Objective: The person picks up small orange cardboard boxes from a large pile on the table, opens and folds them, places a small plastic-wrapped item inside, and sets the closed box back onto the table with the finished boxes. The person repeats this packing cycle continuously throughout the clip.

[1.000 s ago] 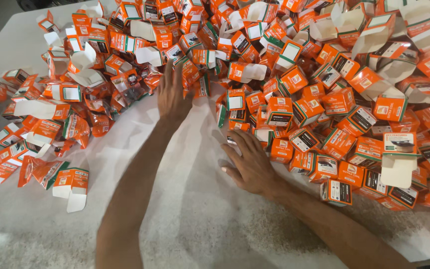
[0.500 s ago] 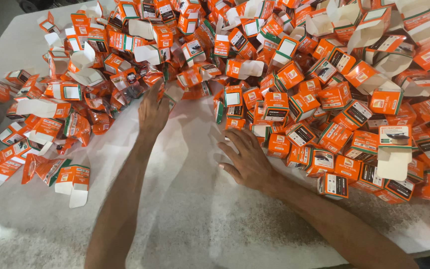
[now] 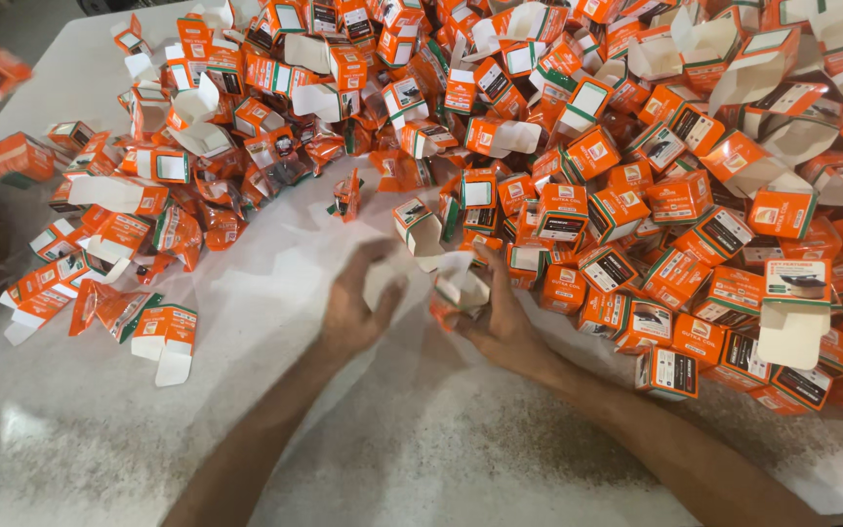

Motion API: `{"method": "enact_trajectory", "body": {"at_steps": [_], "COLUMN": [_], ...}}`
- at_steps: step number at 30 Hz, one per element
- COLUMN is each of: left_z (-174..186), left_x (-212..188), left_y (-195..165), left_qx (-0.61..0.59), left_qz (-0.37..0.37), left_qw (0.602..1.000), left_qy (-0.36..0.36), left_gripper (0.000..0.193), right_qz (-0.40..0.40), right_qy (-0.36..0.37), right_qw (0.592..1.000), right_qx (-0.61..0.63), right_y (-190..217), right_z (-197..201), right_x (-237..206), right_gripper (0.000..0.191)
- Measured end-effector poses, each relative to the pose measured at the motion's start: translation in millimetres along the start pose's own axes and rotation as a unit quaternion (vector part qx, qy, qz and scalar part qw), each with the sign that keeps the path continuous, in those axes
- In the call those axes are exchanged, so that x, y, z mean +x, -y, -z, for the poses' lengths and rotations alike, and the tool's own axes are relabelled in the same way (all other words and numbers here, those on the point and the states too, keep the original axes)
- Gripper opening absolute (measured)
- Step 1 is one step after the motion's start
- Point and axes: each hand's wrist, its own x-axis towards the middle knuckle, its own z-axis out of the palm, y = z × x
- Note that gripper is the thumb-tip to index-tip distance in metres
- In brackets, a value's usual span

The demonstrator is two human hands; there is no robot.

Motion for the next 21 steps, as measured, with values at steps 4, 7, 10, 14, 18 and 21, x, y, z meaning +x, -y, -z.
{"method": "enact_trajectory", "body": {"at_steps": [4,7,10,14,18,21], "left_z": [37,34,19,11,10,10], "left_x": [62,78,76,54,1,-38], "left_y": [56,79,80,68,19,-25], "left_qx": [0.141,0.155,0.337,0.308,0.137,0.01], "left_qz": [-0.022,-0.03,-0.062,-0.085,0.073,0.075], "left_qw": [0.985,0.987,0.932,0.932,0.977,0.997], "left_qy": [-0.092,0.036,0.119,0.173,0.145,-0.003], "left_gripper": [0.071,0.07,0.053,0.051,0.04,0.056], "right_qz": [-0.04,-0.033,0.001,0.029,0.082,0.094], "right_qy": [0.083,0.097,0.112,0.151,0.18,0.164], "right_qw": [0.98,0.975,0.965,0.956,0.943,0.955], "right_qx": [-0.177,-0.195,-0.237,-0.251,-0.268,-0.23], "right_y": [14,22,23,17,14,17], "right_z": [-7,-5,-4,4,12,10], "right_x": [-5,-6,-8,-11,-20,-23], "right_gripper": [0.108,0.102,0.09,0.091,0.091,0.09]}}
